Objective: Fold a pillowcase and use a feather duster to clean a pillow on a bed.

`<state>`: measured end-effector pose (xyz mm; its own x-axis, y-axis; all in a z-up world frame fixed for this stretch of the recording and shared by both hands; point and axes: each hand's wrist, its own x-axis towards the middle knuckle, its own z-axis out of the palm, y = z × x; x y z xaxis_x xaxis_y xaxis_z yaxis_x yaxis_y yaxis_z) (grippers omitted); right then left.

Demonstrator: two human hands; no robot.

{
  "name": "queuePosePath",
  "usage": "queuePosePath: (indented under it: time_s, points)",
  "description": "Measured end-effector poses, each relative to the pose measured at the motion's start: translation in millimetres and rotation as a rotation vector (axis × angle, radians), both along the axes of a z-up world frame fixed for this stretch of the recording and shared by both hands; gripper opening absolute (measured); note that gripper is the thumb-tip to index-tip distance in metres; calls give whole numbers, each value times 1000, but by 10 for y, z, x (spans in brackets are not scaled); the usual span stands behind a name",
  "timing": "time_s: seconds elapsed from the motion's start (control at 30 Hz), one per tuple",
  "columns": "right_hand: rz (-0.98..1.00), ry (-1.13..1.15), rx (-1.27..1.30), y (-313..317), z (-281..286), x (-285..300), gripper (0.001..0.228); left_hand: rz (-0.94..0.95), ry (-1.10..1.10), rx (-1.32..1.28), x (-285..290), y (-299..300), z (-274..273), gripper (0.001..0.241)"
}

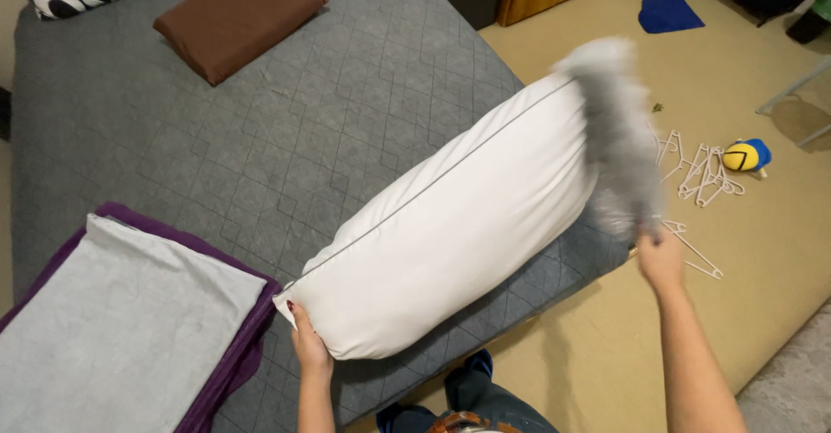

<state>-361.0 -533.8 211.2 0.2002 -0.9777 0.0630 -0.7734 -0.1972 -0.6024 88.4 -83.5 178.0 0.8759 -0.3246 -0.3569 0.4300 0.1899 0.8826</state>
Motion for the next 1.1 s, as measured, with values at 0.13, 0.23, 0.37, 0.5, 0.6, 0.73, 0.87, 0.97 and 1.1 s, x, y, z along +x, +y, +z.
queuePosePath:
  time_s: [0.13,0.23,0.37,0.5,0.6,0.73,0.87,0.97,1.1]
  points:
    - [-360,-121,-123,-27,-210,-294,42,14,-42,-26,30,29,-175,75]
    - [-415,-226,-172,474,-395,-12,42,18,-49,-38,38,52,-122,73]
    - [123,-393,-285,1563,-555,629,23,9,-60,-14,27,33,-31,74]
    - [663,-243,-171,2210,-245,1000,54,0,-65,-24,118,145,-459,76]
    - [932,-122,-302,2060,-202,951,35,-272,-262,-188,172,163,-556,73]
    - [240,-138,-261,1125,-833,326,30,18,-41,-61,69,-6,-141,72]
    - [-438,-294,88,866,6,133,33,50,-68,-45,58,9,-217,74]
    - [-454,-415,20,1095,101,275,42,26,-92,-48,-42,28,-48,75]
    - [-139,-376,-221,1760,139,799,37,10,-116,-76,-207,105,66,82]
